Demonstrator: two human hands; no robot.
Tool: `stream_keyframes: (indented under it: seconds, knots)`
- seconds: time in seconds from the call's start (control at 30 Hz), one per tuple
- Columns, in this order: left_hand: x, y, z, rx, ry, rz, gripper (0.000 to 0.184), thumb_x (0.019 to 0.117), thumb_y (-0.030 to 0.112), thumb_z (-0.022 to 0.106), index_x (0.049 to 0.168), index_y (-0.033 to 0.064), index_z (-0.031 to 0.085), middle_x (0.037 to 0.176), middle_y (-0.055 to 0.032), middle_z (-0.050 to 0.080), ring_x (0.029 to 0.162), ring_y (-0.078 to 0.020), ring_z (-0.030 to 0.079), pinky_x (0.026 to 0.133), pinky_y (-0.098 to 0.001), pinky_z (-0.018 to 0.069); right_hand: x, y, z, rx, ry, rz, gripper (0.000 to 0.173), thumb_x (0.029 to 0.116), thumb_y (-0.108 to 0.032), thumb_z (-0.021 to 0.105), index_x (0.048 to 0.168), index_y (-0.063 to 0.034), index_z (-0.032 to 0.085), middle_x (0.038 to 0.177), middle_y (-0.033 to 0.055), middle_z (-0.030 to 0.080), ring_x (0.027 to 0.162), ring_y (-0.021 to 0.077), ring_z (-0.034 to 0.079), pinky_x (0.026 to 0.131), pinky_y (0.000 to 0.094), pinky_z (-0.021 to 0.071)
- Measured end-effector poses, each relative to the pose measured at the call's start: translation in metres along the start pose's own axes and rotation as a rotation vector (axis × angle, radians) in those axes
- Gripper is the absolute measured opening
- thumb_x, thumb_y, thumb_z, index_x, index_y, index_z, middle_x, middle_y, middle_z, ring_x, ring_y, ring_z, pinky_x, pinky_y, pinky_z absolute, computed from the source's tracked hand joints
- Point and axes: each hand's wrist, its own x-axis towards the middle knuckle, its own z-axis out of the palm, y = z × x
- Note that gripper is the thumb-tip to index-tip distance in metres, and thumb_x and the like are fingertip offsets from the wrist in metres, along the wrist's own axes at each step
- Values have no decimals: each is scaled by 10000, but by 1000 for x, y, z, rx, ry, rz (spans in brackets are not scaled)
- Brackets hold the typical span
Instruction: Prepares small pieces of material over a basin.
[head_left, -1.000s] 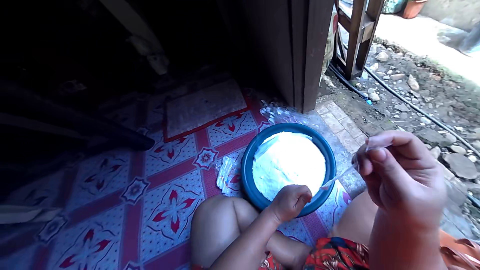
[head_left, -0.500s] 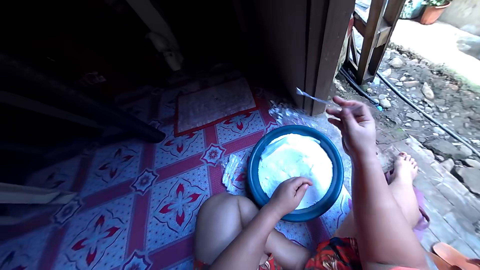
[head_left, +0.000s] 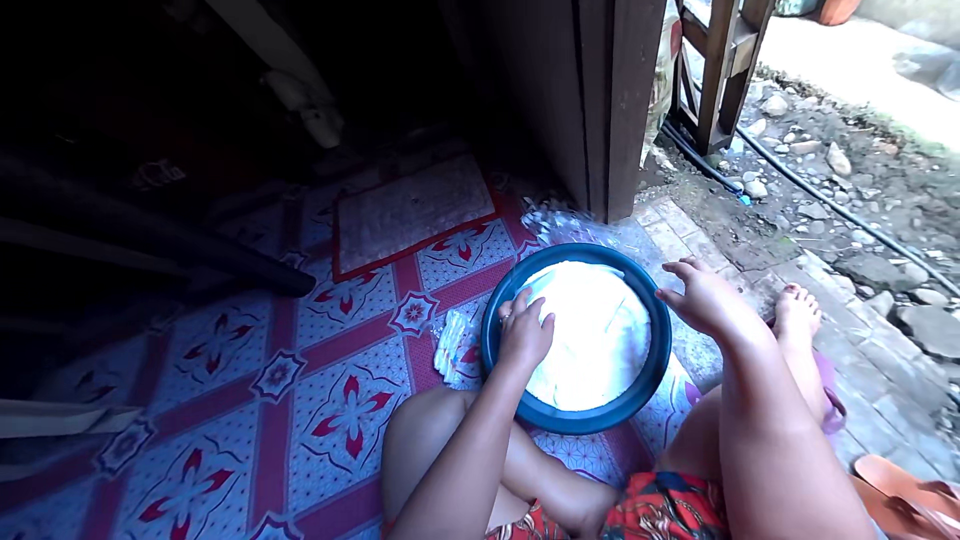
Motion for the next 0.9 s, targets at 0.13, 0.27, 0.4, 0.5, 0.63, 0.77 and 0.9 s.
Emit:
stream_keyframes:
  seconds: [0.13,0.27,0.4,0.5,0.63,0.77,0.9]
  knots:
    - [18,1,5,85,-34,-34,422,1071,314,492,1426,119,607,1634,-60,371,1472,-350,348,1187,-531,285,-1,-5,0,-6,0,-12,470,977,-370,691,1370,-118,634,1474,194,535,1280,395,585,1014,629,482]
    - [27,-2,4,116,-6,-57,390,1086,277,462,1379,94,642,1522,-61,528,1458,-328,390,1182,-550,283,0,-1,7,-8,14,-42,477,966,-371,705,1358,-108,642,1431,202,567,1276,395,587,1014,634,483]
    - [33,-18,9,44,195,52,259,1035,222,600,1192,81,750,1310,-117,681,1342,-340,534,1141,-536,367,-3,-6,0,-25,9,-29,461,984,-357,683,1360,-94,635,1432,194,569,1263,393,596,1008,625,487]
    - [27,-15,-1,-59,264,110,201,990,212,683,1086,54,763,1168,-141,724,1164,-316,653,1050,-497,475,-7,-20,0,-10,63,-81,414,987,-317,682,1319,-70,657,1360,196,616,1184,397,637,971,616,510]
    - [12,-4,-13,-372,236,161,140,953,117,726,1063,31,724,1031,-99,723,870,-162,697,860,-364,571,-12,-39,15,70,44,-223,366,961,-268,709,1262,-61,693,1296,197,651,1115,391,668,929,611,535]
    - [3,-5,-14,-639,188,266,236,950,49,699,1181,76,735,1210,-35,709,764,-67,651,755,-259,557,-12,-53,29,224,-118,-246,325,981,-326,674,1133,-51,756,1096,165,730,982,325,712,899,586,555]
    - [-6,-4,-12,-827,149,389,357,912,-15,705,1261,61,707,1250,-25,704,746,-55,656,751,-235,570,-19,-79,37,759,-420,-90,338,1037,-328,616,1186,-38,705,1068,87,712,934,159,682,846,373,565]
